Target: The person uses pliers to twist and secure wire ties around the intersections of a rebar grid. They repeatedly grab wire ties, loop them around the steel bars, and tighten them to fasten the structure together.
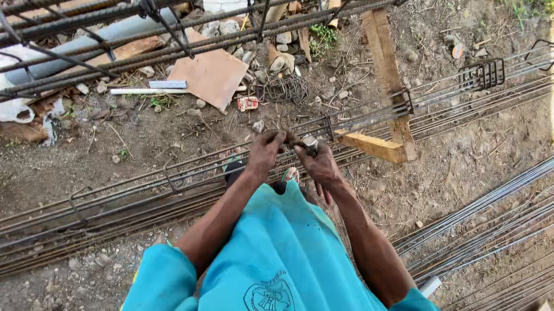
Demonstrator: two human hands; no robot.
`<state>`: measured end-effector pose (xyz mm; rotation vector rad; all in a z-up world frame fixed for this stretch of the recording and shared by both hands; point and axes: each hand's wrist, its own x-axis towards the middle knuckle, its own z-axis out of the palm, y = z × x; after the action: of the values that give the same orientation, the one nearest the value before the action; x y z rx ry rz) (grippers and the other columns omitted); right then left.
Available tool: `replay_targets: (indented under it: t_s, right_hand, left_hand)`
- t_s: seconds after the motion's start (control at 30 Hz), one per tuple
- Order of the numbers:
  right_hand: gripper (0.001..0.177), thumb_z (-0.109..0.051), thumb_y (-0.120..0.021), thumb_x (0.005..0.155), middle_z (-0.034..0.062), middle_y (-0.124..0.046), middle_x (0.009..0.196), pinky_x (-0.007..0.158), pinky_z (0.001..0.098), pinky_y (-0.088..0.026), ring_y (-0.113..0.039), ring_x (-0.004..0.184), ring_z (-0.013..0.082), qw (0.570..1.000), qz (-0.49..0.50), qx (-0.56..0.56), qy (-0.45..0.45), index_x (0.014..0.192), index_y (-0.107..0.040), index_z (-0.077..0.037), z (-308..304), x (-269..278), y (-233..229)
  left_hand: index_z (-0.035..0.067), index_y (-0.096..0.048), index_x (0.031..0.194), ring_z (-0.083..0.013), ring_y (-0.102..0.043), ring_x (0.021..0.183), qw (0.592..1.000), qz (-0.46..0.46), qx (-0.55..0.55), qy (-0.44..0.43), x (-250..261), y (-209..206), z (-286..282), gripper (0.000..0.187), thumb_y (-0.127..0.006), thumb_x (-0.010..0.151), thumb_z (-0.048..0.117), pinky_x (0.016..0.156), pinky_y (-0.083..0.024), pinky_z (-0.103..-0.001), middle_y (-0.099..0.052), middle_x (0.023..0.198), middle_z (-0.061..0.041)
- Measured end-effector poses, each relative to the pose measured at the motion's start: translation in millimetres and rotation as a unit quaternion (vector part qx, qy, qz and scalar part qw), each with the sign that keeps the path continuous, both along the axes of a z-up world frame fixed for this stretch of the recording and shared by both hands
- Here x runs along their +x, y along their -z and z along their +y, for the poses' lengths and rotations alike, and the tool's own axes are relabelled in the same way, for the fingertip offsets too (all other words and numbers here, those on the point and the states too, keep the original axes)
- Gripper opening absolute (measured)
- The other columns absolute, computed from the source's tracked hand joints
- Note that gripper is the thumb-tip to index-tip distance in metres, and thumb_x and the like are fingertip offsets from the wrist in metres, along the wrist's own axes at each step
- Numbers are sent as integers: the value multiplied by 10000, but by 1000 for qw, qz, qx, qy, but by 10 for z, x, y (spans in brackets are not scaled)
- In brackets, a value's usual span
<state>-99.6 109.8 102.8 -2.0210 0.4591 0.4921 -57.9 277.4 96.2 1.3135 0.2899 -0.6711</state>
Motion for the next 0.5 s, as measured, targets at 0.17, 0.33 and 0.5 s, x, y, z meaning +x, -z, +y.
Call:
replay_targets:
  t_s: [0.17,0.33,0.5]
  right_hand:
    - [260,-177,-647,992,89,-636,530,544,294,-471,-557,456,162,994,-15,98,-38,768,-734,-75,160,-26,-660]
    - [138,-195,-701,918,123,-645,596,537,349,-469,-604,529,234,991,-108,-14,-79,817,-752,-116,49,-468,-779]
    - [276,-50,-676,743,141,-726,774,659,512,-564,-717,769,406,963,-97,-121,-219,982,-706,-184,-423,-864,-680]
  left_hand:
    - [82,-646,1043,-202,-650,712,942,138,-135,-276,267,-708,23,78,-577,1012,100,665,-625,-331,-642,870,-104]
    - [112,-642,926,-59,-466,507,895,101,-188,-392,387,-223,89,147,-536,1024,140,411,-446,-196,-489,664,16]
    - [139,-669,850,-10,-328,413,883,90,-165,-430,385,-245,232,225,-517,1017,133,325,-259,-151,-441,579,57]
